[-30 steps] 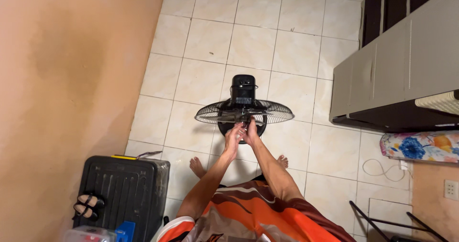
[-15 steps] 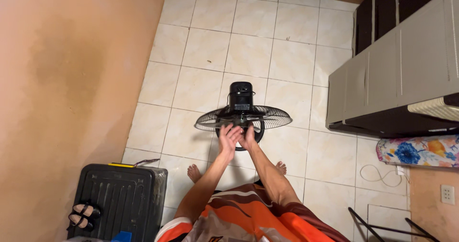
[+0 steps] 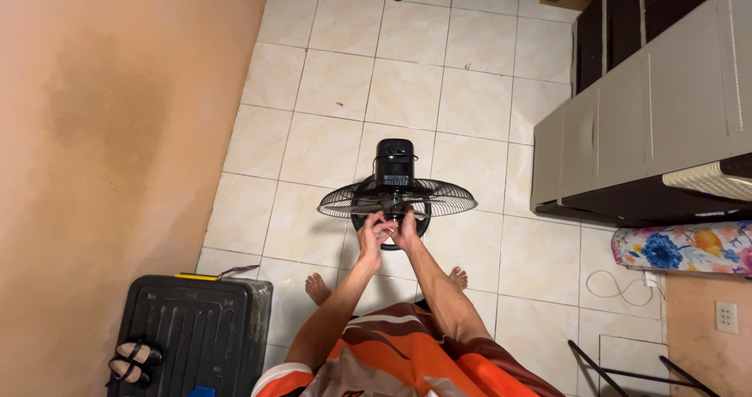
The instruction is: The person disassembles a black electric fan by removing the front grille, fan blades, and rear grille, then reassembles the components in reverse order. The person repeatedly removes and reattaches the front grille and blades during the process.
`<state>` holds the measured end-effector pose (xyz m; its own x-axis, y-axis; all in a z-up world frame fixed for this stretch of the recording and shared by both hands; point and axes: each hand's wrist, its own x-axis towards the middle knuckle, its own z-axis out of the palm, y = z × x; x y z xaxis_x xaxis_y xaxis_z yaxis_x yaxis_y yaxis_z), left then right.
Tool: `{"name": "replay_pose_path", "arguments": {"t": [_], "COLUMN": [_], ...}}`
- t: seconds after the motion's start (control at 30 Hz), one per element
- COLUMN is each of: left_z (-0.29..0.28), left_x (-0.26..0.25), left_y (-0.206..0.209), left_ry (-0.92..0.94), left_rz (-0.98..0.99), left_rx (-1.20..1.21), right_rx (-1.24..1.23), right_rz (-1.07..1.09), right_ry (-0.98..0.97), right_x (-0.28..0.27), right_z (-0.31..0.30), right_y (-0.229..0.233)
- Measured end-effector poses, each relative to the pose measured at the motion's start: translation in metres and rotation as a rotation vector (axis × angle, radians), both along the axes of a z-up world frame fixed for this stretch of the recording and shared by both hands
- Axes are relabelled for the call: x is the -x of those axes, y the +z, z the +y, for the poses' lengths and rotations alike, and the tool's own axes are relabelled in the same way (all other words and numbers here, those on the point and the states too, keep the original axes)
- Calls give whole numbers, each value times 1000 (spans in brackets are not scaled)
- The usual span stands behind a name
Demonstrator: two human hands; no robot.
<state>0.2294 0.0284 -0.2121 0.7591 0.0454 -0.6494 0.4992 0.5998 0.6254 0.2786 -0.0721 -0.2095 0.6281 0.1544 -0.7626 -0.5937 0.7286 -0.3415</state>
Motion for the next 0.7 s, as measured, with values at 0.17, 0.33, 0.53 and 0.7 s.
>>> {"name": "replay_pose_path", "arguments": {"t": [0.17,0.33,0.53,0.7], "left_z": [6,8,19,12], "left_x": [-9,-10,-7,-12], "left_y": [0,2,4,5], "left_ry": [68,-5,42,-11], "left_rz": [16,41,65,74], "left_rx": [-128,-78,173,77], "right_rx": [66,135,134,55], "right_rz": [13,26,37,-29], "right_ry": [69,61,82,-3], "right_x": [3,5,4,3], "right_z": [5,6,5,9], "right_y": [2,3,3,2]}}
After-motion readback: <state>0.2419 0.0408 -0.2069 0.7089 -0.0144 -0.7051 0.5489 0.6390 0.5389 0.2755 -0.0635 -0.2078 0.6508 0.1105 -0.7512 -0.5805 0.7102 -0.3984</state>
